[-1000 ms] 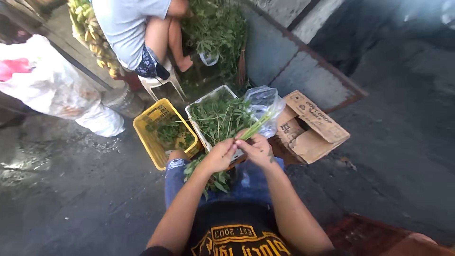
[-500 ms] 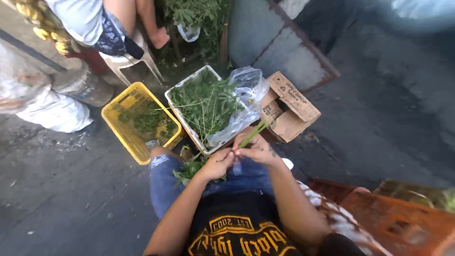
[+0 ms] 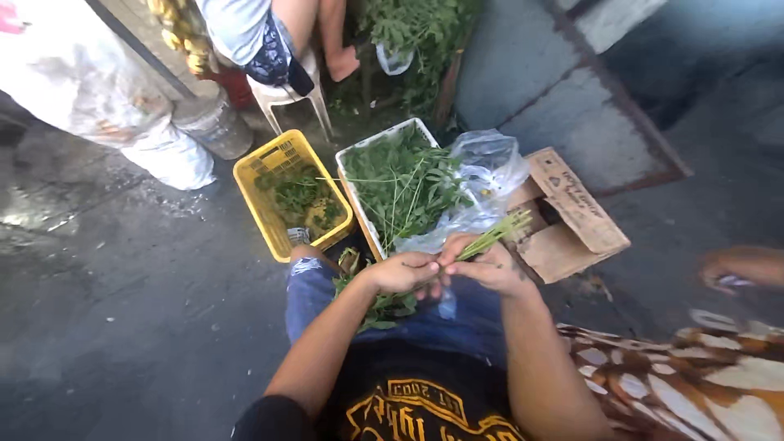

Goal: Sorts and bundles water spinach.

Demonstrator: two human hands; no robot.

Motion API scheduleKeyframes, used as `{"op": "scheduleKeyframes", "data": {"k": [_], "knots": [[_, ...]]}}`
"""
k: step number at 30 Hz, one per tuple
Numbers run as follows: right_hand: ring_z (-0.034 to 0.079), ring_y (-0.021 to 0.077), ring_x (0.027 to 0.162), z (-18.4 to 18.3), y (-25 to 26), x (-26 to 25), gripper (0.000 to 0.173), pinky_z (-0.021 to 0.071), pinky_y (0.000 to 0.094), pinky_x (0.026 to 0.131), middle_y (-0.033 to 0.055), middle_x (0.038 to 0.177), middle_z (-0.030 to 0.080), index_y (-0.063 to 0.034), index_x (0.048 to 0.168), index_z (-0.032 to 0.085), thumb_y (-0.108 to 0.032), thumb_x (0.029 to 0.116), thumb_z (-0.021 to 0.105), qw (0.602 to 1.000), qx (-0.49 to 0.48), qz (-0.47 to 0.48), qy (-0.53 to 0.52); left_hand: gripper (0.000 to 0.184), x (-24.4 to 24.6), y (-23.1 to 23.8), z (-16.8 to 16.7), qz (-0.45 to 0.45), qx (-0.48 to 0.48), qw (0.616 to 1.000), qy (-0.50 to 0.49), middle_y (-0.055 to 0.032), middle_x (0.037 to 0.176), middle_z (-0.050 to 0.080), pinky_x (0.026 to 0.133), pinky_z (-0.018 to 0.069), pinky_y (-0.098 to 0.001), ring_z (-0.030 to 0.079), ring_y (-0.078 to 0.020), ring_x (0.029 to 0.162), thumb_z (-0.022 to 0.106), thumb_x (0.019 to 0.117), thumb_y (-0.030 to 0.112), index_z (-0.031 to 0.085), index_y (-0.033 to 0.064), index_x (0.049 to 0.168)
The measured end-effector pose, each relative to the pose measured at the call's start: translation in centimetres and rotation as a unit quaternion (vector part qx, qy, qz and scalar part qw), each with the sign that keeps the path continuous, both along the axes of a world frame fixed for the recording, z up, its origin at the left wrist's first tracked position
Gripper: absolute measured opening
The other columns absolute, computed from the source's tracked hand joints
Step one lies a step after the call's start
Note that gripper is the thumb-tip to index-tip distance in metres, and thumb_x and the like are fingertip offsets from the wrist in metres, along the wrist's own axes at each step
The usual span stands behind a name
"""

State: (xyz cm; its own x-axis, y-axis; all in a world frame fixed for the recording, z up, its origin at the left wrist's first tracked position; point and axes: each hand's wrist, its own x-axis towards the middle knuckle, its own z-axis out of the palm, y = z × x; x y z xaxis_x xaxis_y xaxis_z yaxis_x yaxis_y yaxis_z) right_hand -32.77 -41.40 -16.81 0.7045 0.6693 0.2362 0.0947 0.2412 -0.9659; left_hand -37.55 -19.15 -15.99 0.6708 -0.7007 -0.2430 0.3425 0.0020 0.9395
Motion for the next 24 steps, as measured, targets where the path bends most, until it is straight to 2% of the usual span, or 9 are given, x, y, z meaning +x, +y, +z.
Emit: {"op": "scheduleKeyframes", "data": {"k": [2, 3, 6, 8, 12, 16, 18, 22, 24], "knots": [[0.069, 0.0095, 0.086, 0.7, 0.2, 0.8, 0.017, 0.061, 0.0272, 0.078, -0.002, 0.095, 0.072, -0.0125, 0.098, 0.074, -0.02, 0.0856, 0.084, 1.0, -0.014, -0.02, -0.009, 0.033, 0.1, -0.6, 0.2, 0.047, 0.024, 0.997, -0.048, 0.0014, 0.089, 0.063, 0.063, 0.0488, -0.0208, 0.056, -0.0032, 0.07, 0.036, 0.1119, 0.022, 0.062, 0.0022, 0.118], [0.07, 0.0102, 0.086, 1.0, 0.4, 1.0, 0.022, 0.0615, 0.0286, 0.079, -0.001, 0.097, 0.072, -0.0116, 0.101, 0.073, -0.021, 0.0844, 0.084, 0.998, -0.03, -0.046, -0.007, 0.033, 0.3, -0.8, 0.0, 0.084, 0.06, 0.99, -0.093, 0.0001, 0.09, 0.062, 0.069, 0.0497, -0.0224, 0.057, -0.0038, 0.074, 0.037, 0.1115, 0.022, 0.062, 0.001, 0.118], [0.07, 0.0143, 0.093, 0.9, 1.0, 1.4, 0.046, 0.0626, 0.0345, 0.083, 0.0025, 0.106, 0.071, -0.0089, 0.117, 0.066, -0.024, 0.079, 0.087, 0.987, -0.058, -0.15, 0.014, 0.037, 1.2, -0.8, -0.2, 0.149, 0.202, 0.949, -0.19, -0.0119, 0.107, 0.071, 0.095, 0.0563, -0.0413, 0.069, -0.0177, 0.1, 0.038, 0.1107, 0.022, 0.065, -0.0007, 0.122], [0.07, 0.0157, 0.087, 0.4, 0.8, 1.5, 0.053, 0.0634, 0.0352, 0.077, 0.0049, 0.104, 0.071, -0.0072, 0.124, 0.063, -0.018, 0.078, 0.087, 0.98, -0.039, -0.189, 0.041, 0.035, 1.9, -1.0, 0.3, 0.172, 0.273, 0.92, -0.223, -0.012, 0.103, 0.072, 0.091, 0.0568, -0.0479, 0.07, -0.0222, 0.098, 0.039, 0.1105, 0.023, 0.066, 0.0032, 0.121], [0.067, 0.016, 0.07, 0.1, 1.3, 1.4, 0.045, 0.0611, 0.0335, 0.066, 0.0084, 0.094, 0.072, -0.0067, 0.126, 0.064, -0.008, 0.0836, 0.08, 0.977, -0.004, -0.195, 0.085, 0.031, 3.0, -1.1, 1.5, 0.178, 0.36, 0.875, -0.271, -0.0092, 0.098, 0.071, 0.086, 0.0574, -0.0503, 0.069, -0.0239, 0.092, 0.043, 0.1096, 0.025, 0.068, 0.0085, 0.117], [0.066, 0.0159, 0.062, 0.4, 2.8, 1.7, 0.012, 0.06, 0.0323, 0.06, 0.0097, 0.083, 0.072, -0.003, 0.104, 0.07, -0.004, 0.092, 0.071, 0.967, 0.047, -0.238, 0.079, 0.031, 3.5, -1.7, 2.3, 0.151, 0.4, 0.852, -0.303, -0.0083, 0.099, 0.07, 0.087, 0.0576, -0.0483, 0.069, -0.0234, 0.094, 0.042, 0.11, 0.027, 0.067, 0.0092, 0.113], [0.067, 0.0161, 0.062, 0.8, 2.7, 2.1, 0.008, 0.0609, 0.0324, 0.06, 0.0098, 0.081, 0.072, -0.0018, 0.101, 0.071, -0.002, 0.0928, 0.07, 0.968, 0.058, -0.23, 0.083, 0.034, 4.0, -1.1, 2.8, 0.119, 0.379, 0.865, -0.305, -0.0082, 0.096, 0.07, 0.085, 0.058, -0.0469, 0.069, -0.0219, 0.09, 0.039, 0.1106, 0.028, 0.066, 0.0087, 0.118], [0.066, 0.0127, 0.062, 1.0, 2.3, 2.5, 0.007, 0.0584, 0.0287, 0.057, 0.0083, 0.081, 0.073, -0.0005, 0.099, 0.072, -0.002, 0.0918, 0.071, 0.976, 0.058, -0.197, 0.072, 0.039, 5.7, 0.2, 3.5, 0.049, 0.221, 0.945, -0.235, -0.0044, 0.09, 0.069, 0.076, 0.0622, -0.0338, 0.07, -0.013, 0.079, 0.033, 0.1126, 0.025, 0.062, 0.0014, 0.122], [0.065, 0.011, 0.062, 1.3, 2.1, 2.9, 0.008, 0.057, 0.0266, 0.057, 0.0076, 0.084, 0.073, 0.0, 0.099, 0.073, -0.002, 0.0906, 0.073, 0.978, 0.059, -0.194, 0.051, 0.036, 6.1, -0.1, 3.5, 0.063, 0.186, 0.96, -0.201, -0.0013, 0.088, 0.065, 0.07, 0.0547, -0.0275, 0.062, -0.0083, 0.073, 0.034, 0.1122, 0.024, 0.063, 0.0024, 0.117]]}}
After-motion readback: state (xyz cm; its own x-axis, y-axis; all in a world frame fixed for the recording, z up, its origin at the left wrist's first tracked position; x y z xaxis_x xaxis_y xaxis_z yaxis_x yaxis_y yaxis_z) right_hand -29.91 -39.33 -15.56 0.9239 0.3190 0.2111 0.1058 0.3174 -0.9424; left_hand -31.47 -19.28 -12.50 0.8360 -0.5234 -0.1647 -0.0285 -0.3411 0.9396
